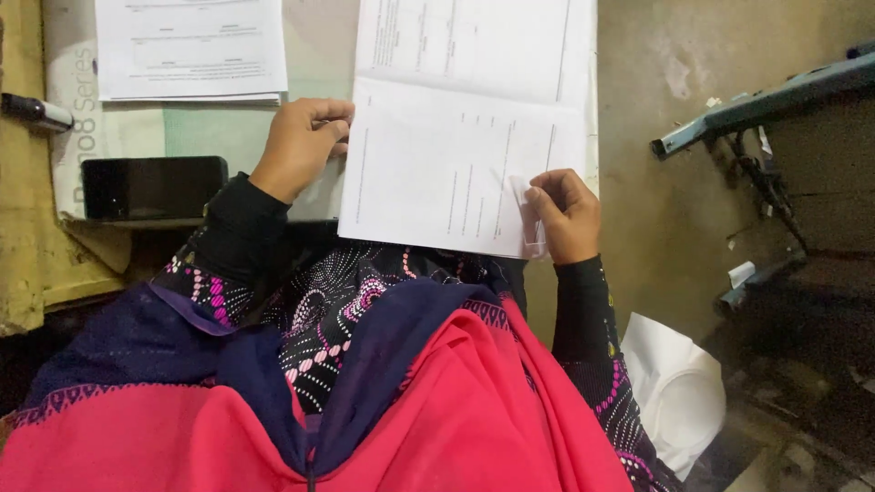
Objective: The person repeatedly folds a stack of printed papers in half along a central crease. They hold the papers with both hands, align the edges, and press the fold flat. The folded papers remain in the person's hands throughout the clip.
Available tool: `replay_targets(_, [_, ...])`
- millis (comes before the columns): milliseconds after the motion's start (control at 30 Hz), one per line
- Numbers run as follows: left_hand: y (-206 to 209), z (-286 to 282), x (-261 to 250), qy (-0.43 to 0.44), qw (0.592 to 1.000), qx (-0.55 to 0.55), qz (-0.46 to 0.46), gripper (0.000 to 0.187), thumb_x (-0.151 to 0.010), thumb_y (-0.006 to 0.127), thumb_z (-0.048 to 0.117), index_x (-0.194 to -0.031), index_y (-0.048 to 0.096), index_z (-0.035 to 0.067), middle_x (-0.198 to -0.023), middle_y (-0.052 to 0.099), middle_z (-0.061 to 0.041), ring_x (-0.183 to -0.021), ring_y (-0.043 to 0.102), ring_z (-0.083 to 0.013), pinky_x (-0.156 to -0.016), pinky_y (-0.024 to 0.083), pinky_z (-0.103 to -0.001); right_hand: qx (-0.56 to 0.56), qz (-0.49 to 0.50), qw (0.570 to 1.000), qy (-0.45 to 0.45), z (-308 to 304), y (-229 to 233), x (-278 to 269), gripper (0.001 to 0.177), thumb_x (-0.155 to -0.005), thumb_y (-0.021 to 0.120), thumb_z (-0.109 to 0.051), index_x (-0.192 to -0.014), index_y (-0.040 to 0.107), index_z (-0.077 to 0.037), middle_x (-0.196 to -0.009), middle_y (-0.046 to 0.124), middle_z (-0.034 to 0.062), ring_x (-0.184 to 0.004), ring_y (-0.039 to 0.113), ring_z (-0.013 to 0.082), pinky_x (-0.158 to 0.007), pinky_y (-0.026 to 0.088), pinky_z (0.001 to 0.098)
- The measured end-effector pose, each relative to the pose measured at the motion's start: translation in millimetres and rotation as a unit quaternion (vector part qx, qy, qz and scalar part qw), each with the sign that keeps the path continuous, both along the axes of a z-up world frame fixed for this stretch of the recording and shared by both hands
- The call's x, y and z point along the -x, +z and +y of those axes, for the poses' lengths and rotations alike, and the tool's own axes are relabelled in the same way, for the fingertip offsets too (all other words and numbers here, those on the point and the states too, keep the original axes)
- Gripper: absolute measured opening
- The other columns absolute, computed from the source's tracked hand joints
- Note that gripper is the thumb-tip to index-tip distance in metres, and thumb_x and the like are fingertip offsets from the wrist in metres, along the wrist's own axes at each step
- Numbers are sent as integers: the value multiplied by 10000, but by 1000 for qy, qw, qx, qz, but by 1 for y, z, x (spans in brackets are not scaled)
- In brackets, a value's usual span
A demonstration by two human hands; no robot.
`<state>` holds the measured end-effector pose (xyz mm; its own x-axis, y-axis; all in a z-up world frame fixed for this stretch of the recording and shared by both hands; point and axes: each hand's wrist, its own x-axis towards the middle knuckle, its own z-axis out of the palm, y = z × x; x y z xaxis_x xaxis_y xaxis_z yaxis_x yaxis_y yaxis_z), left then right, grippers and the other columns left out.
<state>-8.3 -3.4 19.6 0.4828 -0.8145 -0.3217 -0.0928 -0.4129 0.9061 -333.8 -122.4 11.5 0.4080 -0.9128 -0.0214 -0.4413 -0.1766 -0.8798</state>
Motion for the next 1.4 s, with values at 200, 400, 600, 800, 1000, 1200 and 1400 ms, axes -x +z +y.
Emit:
replay_targets(200, [-5, 5, 0, 19, 999, 34, 1, 256, -910, 557, -49, -1145, 651, -6, -1012, 656, -172, -896, 695, -199, -737, 619, -255, 1, 10, 1000, 2, 0, -2, 0, 95, -859, 697, -28, -936, 685, -82, -739, 667, 67, -660, 598, 161, -619, 472, 281])
replay_targets(400, [-4, 5, 1, 26, 998, 50, 8, 285, -875, 629, -31, -1143, 656, 59, -965, 652, -55, -725, 663, -92, -720, 636, -200, -11, 48, 999, 2, 4, 12, -7, 18, -851, 650, -103, -863, 645, -116, -797, 633, -40, -720, 563, 66, -671, 484, 226])
replay_targets(600, [-18, -3, -4, -68, 983, 134, -102, 355, -881, 701, 20, -1220, 646, 113, -1029, 505, -42, -892, 595, -179, -851, 544, -271, -25, 32, 999, 1, 6, 18, -9, 23, -866, 644, -96, -885, 632, -101, -837, 646, -17, -756, 578, 89, -701, 499, 238])
replay_targets(800, [-32, -14, -13, -150, 829, 294, -451, 135, -916, 695, -93, -1010, 745, -10, -1148, 523, -200, -1033, 485, -400, -764, 503, -474, -105, -144, 983, -38, 10, 27, -7, 44, -929, 517, -52, -924, 475, -64, -758, 649, 138, -610, 663, 246, -570, 590, 328])
replay_targets(1000, [-42, -2, -16, -201, 842, 322, -383, 89, -941, 720, -1, -1006, 689, 52, -1100, 693, -229, -1050, 664, -395, -852, 557, -456, -107, -200, 963, -143, -7, 25, 25, 49, -904, 466, -125, -927, 426, -110, -746, 559, 98, -507, 603, 238, -433, 511, 330])
replay_targets(1200, [-33, 18, -4, -216, 873, 332, -284, 98, -957, 701, -37, -1049, 701, -2, -1117, 683, -224, -1131, 669, -409, -936, 537, -449, -20, -134, 988, -67, -22, 3, 46, 122, -940, 541, -22, -1010, 624, -75, -691, 551, 49, -498, 437, 97, -498, 389, 218])
replay_targets(1400, [-28, 24, 4, -216, 887, 321, -253, 111, -988, 639, -122, -1044, 688, -40, -1105, 695, -231, -1148, 672, -429, -979, 532, -448, 97, -28, 991, 85, -20, 14, 31, 425, -860, 477, 241, -1122, 659, -40, -1163, 492, 90, -558, 335, 57, -727, 502, 173])
